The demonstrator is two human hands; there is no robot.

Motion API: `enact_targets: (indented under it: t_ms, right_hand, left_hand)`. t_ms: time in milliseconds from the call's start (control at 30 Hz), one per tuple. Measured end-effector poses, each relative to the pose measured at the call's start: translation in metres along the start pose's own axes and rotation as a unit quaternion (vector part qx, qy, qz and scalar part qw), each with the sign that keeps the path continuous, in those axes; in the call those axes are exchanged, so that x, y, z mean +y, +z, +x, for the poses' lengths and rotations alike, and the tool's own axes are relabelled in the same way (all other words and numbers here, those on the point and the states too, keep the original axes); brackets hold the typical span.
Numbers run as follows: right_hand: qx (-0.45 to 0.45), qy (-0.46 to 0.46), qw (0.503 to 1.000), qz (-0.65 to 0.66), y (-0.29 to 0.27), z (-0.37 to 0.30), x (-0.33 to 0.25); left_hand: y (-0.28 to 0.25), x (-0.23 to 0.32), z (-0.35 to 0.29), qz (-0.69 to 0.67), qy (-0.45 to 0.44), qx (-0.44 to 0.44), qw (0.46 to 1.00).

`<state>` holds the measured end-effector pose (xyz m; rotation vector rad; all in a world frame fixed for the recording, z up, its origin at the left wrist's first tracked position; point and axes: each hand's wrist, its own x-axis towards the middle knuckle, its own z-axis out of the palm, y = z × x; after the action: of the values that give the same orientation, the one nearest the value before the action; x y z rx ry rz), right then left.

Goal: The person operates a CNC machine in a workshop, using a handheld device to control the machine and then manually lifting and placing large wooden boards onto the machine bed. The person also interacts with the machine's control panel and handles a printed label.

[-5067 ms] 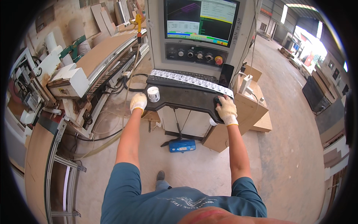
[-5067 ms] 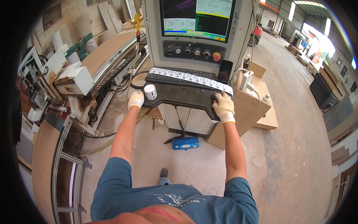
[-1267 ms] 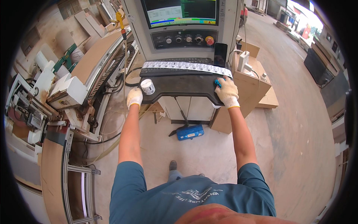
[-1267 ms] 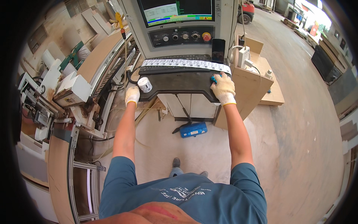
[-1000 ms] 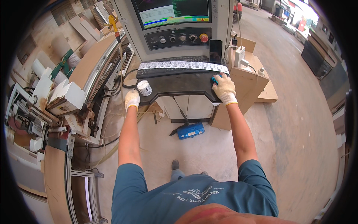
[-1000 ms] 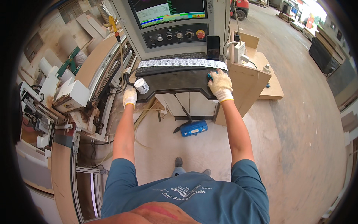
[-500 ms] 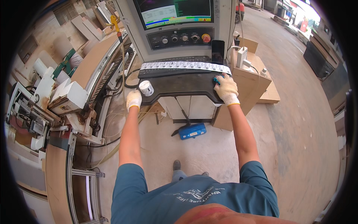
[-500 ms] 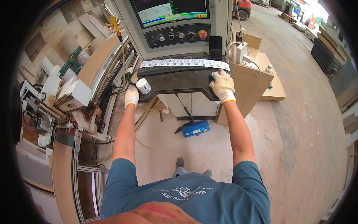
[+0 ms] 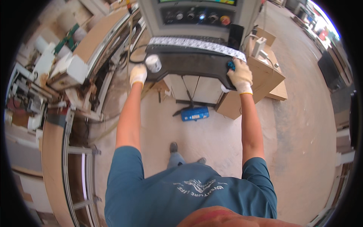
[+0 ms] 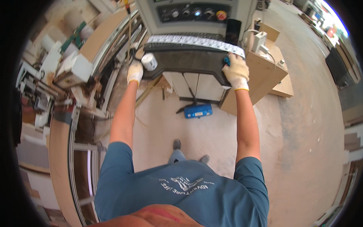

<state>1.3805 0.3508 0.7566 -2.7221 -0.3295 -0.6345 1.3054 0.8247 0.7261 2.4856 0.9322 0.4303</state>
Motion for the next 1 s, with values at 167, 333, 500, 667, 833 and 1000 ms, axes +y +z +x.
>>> enact_targets:
  t_ms: [167, 333, 500, 667, 833, 1000]
  right_hand:
    - [0.041, 0.025, 0.999, -0.010, 0.013, 0.002, 0.013]
    - [0.206, -0.112, 0.972, -0.008, 0.008, -0.005, 0.012]
    - [0.151, -0.151, 0.966, 0.145, 0.026, -0.016, -0.067]
    - [0.110, -0.247, 0.948, 0.166, 0.032, -0.044, -0.152]
    - [0.080, -0.208, 0.970, 0.092, -0.007, -0.050, -0.157]
    - [0.031, -0.184, 0.977, 0.108, -0.038, -0.063, -0.165]
  left_hand:
    - [0.010, -0.009, -0.004, -0.047, 0.010, 0.033, 0.998]
    - [0.016, -0.012, -0.019, 0.085, 0.108, 0.062, 0.989]
    - [0.017, -0.004, -0.027, -0.296, -0.080, 0.035, 0.951]
    - [0.024, -0.027, -0.031, -0.137, 0.124, 0.011, 0.983]
    - [0.043, -0.053, -0.043, -0.384, 0.126, -0.032, 0.914]
    - [0.056, -0.080, 0.004, -0.582, -0.075, -0.207, 0.782]
